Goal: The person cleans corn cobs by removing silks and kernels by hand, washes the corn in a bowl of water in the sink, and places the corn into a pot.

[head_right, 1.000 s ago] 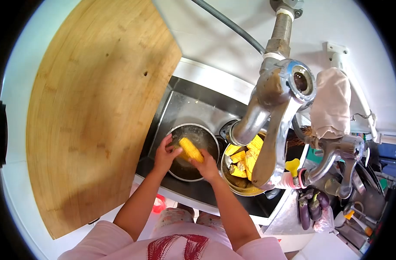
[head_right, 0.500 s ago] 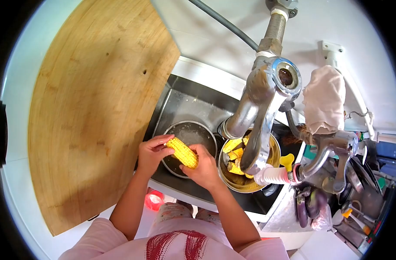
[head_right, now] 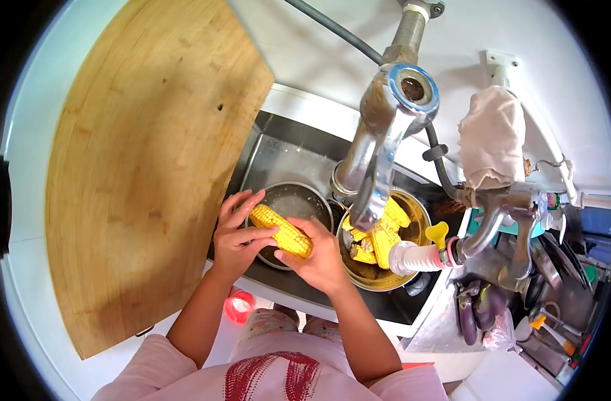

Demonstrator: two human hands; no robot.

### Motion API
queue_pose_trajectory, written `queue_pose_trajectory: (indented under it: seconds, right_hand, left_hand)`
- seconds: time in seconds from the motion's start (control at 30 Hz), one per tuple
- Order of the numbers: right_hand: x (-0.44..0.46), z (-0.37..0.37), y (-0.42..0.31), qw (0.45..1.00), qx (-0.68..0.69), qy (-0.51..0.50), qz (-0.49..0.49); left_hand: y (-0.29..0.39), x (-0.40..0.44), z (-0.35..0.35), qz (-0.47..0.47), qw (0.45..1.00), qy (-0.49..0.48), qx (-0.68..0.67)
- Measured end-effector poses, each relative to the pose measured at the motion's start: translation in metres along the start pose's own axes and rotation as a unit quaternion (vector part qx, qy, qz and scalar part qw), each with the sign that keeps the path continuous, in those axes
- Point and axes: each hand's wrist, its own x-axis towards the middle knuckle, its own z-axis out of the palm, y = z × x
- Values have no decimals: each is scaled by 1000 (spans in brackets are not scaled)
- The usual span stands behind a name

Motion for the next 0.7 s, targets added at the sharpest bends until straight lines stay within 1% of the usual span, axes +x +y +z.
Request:
queue_pose_trajectory:
  seconds: [0.07,0.13,0.23,0.3,0.37,0.43,0.47,0.53,0.57,0.6,0.67,0.7]
  right_hand:
    - [0,-6,0,1000,-11,-10,-6]
    - [0,-9,-1,999,-22,-22,-13]
    - [-1,-9,-3,999,-18,-25,-18]
    - [-3,-6,-5,997,74,9,27]
    - [-4,-9,-8,996,85,14,36]
    - [-4,-12,-11,994,95,19,45]
    - [-4,-15,-12,993,112,7,47]
    - [-4,-18,-13,991,128,-5,48]
    - [-4,-19,-13,988,144,-14,56]
    - [-4,-20,-13,985,160,-22,64]
    - [-4,-20,-14,981,181,-16,67]
    - [-5,-20,-14,976,203,-10,71]
  left_hand:
    - [-3,-2,2,0,1000,5,-13]
    - [-4,-1,1,12,1000,25,11]
    - [10,5,-3,35,998,21,51]
    - [13,6,-2,41,997,14,59]
    - [15,6,-2,48,997,6,67]
    - [16,7,-1,8,999,38,3]
    - [16,6,-2,9,999,38,3]
    - [16,2,-3,-75,993,55,-78]
    - [15,1,-1,-78,990,85,-86]
    - [17,0,0,-78,990,85,-86]
    - [20,-2,1,-167,960,142,-175]
    - [19,-3,-1,-166,960,143,-175]
